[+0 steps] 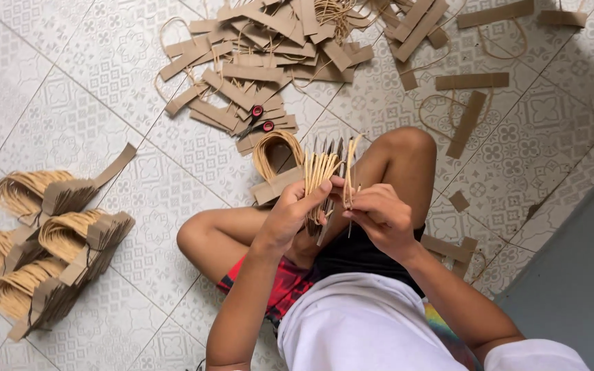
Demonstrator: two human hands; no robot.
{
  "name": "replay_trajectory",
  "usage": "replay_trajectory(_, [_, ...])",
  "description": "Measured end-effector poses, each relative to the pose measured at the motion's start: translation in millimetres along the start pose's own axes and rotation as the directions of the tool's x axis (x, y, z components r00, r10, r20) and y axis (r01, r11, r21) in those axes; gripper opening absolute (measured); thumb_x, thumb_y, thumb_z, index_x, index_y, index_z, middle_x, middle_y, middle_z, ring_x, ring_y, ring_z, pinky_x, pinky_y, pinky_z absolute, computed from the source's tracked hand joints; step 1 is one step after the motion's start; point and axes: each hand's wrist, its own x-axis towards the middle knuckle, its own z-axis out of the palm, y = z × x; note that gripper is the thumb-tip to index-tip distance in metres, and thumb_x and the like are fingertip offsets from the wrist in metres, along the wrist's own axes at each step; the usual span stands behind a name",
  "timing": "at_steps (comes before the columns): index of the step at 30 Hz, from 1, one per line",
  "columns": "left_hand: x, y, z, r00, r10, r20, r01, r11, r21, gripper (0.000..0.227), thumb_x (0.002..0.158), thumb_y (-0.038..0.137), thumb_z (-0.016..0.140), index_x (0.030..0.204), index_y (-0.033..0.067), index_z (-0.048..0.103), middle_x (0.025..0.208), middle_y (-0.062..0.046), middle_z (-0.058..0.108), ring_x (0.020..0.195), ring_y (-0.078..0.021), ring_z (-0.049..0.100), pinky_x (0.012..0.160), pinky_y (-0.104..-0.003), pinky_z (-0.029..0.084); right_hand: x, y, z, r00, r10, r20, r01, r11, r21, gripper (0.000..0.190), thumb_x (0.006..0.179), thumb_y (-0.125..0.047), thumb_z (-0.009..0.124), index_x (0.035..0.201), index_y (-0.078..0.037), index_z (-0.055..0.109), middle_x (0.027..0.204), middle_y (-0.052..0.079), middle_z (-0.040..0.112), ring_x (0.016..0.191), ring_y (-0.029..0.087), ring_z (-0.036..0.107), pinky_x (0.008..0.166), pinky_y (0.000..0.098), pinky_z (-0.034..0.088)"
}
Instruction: Assembling paper bag handles by inserting them into cardboard base strips.
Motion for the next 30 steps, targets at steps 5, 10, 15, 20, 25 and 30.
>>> replay_trajectory(5, [-41.8, -9.3, -9.6, 0.998, 0.067, -0.023, -0.065, 0.995, 0.07, 0.055, 0.095, 0.045, 0.068, 0.12, -0.0031, 0.07, 0.106, -0.013, 0.076, 0.088, -0.0081, 0.07, 0.059, -0.016, 0.059, -13.9, -23.0, 7.5, 0.995, -0.043, 0.086, 0.047, 0.998, -0.04, 0.013, 0.083, -0.005, 0.084, 0.095, -0.007, 0.08, 0.083, 0.001, 0.077, 0.078, 0.021, 0.073, 0.083, 0.0347, 0.052])
replay_trajectory(10, [-67.5, 2.3, -10.9, 0.989, 0.131, -0.075, -0.107, 0.958, 0.268, 0.042, 0.082, 0.029, 0.083, 0.115, 0.0042, 0.075, 0.099, -0.009, 0.079, 0.075, -0.0047, 0.067, 0.056, -0.016, 0.056, -20.9, -36.8, 12.7, 0.983, -0.073, 0.17, 0.087, 0.993, -0.081, 0.015, 0.086, -0.012, 0.082, 0.101, -0.012, 0.082, 0.086, 0.0, 0.077, 0.079, 0.02, 0.069, 0.083, 0.0334, 0.048])
replay_trajectory(15, [-71.1, -3.5, -14.7, 0.981, 0.177, -0.078, -0.133, 0.911, 0.39, 0.039, 0.077, 0.026, 0.091, 0.106, 0.0052, 0.076, 0.093, -0.009, 0.079, 0.085, -0.0138, 0.072, 0.073, -0.029, 0.06, -22.8, -41.8, 13.1, 0.966, -0.064, 0.252, 0.101, 0.985, -0.137, 0.019, 0.085, -0.014, 0.082, 0.104, -0.014, 0.081, 0.085, 0.0, 0.075, 0.077, 0.021, 0.068, 0.08, 0.0337, 0.046])
replay_trajectory(20, [-61.1, -15.3, -17.9, 0.953, 0.275, -0.132, -0.18, 0.856, 0.485, 0.025, 0.083, 0.031, 0.085, 0.097, 0.0104, 0.079, 0.086, -0.008, 0.079, 0.085, -0.0152, 0.074, 0.08, -0.033, 0.059, -19.9, -42.4, 12.1, 0.963, -0.008, 0.271, 0.061, 0.981, -0.187, 0.021, 0.086, -0.016, 0.082, 0.106, -0.014, 0.081, 0.081, 0.0, 0.071, 0.071, 0.019, 0.063, 0.074, 0.0324, 0.044])
replay_trajectory(25, [-44.2, -13.6, -25.1, 0.971, 0.231, -0.065, -0.187, 0.899, 0.395, 0.024, 0.085, 0.027, 0.083, 0.096, 0.0068, 0.076, 0.09, -0.012, 0.077, 0.091, -0.0199, 0.073, 0.089, -0.038, 0.057, -24.1, -35.5, 16.5, 0.943, -0.028, 0.331, 0.127, 0.951, -0.281, 0.018, 0.083, -0.017, 0.085, 0.1, -0.017, 0.081, 0.077, 0.0, 0.064, 0.066, 0.02, 0.059, 0.07, 0.0333, 0.043])
replay_trajectory(30, [-36.7, -4.8, -28.5, 0.969, 0.245, -0.034, -0.209, 0.887, 0.413, 0.024, 0.089, 0.028, 0.08, 0.091, 0.0042, 0.075, 0.096, -0.014, 0.075, 0.097, -0.0219, 0.07, 0.093, -0.041, 0.054, -19.6, -33.1, 22.2, 0.932, -0.018, 0.362, 0.156, 0.921, -0.357, 0.022, 0.083, -0.015, 0.085, 0.104, -0.018, 0.08, 0.076, 0.0, 0.064, 0.065, 0.019, 0.058, 0.067, 0.0329, 0.043])
